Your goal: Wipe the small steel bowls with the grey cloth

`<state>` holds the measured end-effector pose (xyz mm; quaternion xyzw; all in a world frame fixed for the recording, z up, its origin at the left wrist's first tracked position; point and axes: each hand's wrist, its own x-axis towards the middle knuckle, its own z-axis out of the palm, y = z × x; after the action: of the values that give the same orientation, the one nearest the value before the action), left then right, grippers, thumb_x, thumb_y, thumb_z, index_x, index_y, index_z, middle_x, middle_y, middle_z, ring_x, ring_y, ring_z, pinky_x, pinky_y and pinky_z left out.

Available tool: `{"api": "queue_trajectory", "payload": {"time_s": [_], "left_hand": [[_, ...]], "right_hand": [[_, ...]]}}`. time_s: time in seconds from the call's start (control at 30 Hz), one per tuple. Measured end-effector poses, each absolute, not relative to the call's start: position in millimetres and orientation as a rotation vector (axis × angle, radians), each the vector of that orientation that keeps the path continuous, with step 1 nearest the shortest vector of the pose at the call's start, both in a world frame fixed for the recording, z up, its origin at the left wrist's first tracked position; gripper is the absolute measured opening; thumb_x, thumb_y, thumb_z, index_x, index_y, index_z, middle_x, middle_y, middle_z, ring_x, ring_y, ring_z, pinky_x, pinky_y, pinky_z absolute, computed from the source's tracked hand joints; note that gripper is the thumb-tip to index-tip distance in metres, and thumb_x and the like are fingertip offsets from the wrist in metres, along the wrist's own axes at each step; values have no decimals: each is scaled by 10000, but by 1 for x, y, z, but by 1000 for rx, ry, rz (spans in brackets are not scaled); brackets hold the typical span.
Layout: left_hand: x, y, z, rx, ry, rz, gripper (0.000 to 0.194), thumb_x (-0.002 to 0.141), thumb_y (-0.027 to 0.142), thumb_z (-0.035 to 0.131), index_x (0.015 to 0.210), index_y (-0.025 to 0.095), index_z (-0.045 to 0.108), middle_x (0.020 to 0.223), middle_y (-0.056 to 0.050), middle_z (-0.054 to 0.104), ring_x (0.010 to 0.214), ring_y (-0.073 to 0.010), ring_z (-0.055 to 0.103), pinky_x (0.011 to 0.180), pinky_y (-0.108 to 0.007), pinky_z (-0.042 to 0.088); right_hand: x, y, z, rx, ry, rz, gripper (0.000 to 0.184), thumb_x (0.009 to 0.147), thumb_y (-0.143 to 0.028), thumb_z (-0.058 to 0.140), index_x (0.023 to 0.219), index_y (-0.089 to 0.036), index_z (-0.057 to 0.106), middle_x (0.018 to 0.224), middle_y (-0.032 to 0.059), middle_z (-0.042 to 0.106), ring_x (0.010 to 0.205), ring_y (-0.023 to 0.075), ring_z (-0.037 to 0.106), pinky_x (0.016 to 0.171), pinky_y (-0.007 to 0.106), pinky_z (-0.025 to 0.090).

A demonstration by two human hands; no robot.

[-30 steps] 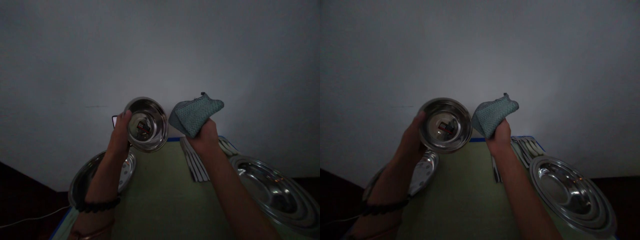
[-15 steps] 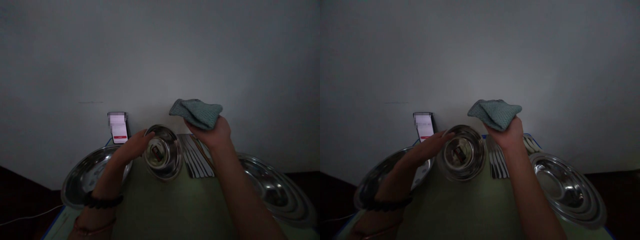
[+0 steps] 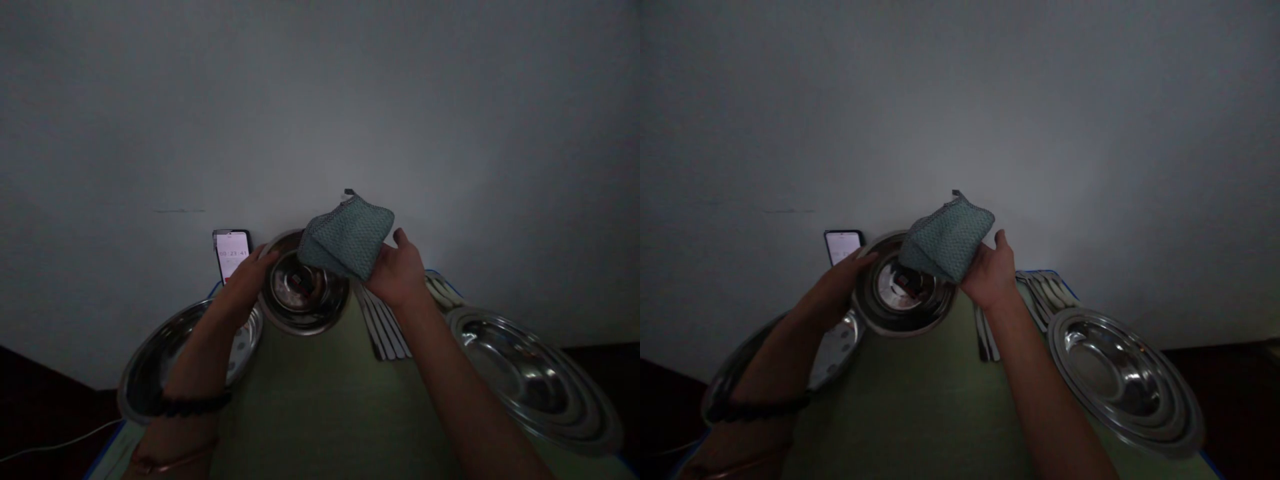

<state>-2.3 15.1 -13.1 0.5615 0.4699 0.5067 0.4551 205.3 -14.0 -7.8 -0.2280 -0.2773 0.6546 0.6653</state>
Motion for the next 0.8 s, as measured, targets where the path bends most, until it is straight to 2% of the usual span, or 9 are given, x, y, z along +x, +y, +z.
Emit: {"api": "queue_trajectory", "payload": {"time_s": [0.07, 0.13, 0.23, 0.3, 0.37, 0.47, 0.63, 0.73, 0.8], "left_hand": [[-4, 18, -13, 1327, 1127, 1276, 361, 784, 367, 608, 1108, 214, 655, 1059, -59, 712, 969, -236, 660, 827, -347, 523], [-3, 19, -13, 1258, 1120, 1322, 405, 789, 385, 602, 1150, 203, 628, 1095, -67, 699, 955, -229, 660, 818, -341, 527], [-2, 17, -12, 1212, 1110, 1311, 446, 793, 401, 606, 1191, 200, 606, 1113, -72, 692, 973, -223, 654, 847, -338, 518], [0, 16, -10, 1235, 1100, 1284, 451, 788, 422, 624, 1179, 200, 612, 1092, -73, 700, 995, -224, 651, 861, -333, 514], [0, 14, -9, 1260, 1123, 1257, 443, 777, 419, 646, 1162, 202, 617, 1084, -76, 704, 1007, -226, 651, 843, -325, 519], [1, 14, -9, 1239, 1210, 1252, 448, 775, 391, 649, 1176, 197, 604, 1095, -94, 698, 999, -233, 655, 779, -323, 538], [0, 17, -12, 1191, 1204, 1284, 484, 777, 382, 631, 1216, 185, 584, 1014, -105, 712, 912, -238, 680, 696, -327, 553], [-2, 20, -16, 1168, 1229, 1316, 493, 771, 384, 631, 1217, 179, 584, 978, -105, 714, 891, -241, 681, 680, -332, 551], [-5, 22, -19, 1193, 1236, 1324, 498, 775, 397, 618, 1223, 182, 581, 957, -107, 712, 872, -247, 680, 667, -345, 549]], "right_hand": [[203, -16, -8, -532, -692, 1477, 447, 816, -590, 437, 920, -195, 618, 901, 105, 710, 1085, 279, 604, 928, 485, 491], [200, -17, -10, -608, -764, 1454, 338, 743, -473, 615, 922, -187, 630, 890, 92, 712, 1027, 267, 632, 915, 446, 505], [198, -16, -13, -814, -881, 1350, 304, 665, -313, 705, 925, -170, 636, 899, 81, 715, 919, 247, 662, 882, 414, 519], [202, -14, -15, -1006, -1036, 1114, 397, 643, -344, 729, 982, -165, 626, 970, 91, 704, 919, 252, 654, 883, 432, 510], [210, -12, -17, -1222, -1188, 710, 528, 624, -364, 747, 1088, -172, 587, 1067, 110, 672, 976, 272, 628, 912, 469, 483], [221, -9, -21, -1425, -1316, 211, 667, 650, -317, 729, 1252, -154, 494, 1171, 160, 605, 1087, 319, 570, 972, 528, 428], [217, -7, -30, -1376, -1469, -73, 832, 683, -225, 717, 1414, -179, 323, 1365, 203, 367, 1249, 338, 456, 1050, 523, 394], [209, -10, -31, -1366, -1654, -202, 674, 695, -278, 750, 1303, -204, 471, 1409, 179, 296, 1305, 347, 397, 1093, 530, 354], [206, -14, -28, -1388, -1841, -295, 504, 689, -372, 770, 1134, -198, 608, 1438, 162, 297, 1380, 384, 273, 1127, 567, 276]]}}
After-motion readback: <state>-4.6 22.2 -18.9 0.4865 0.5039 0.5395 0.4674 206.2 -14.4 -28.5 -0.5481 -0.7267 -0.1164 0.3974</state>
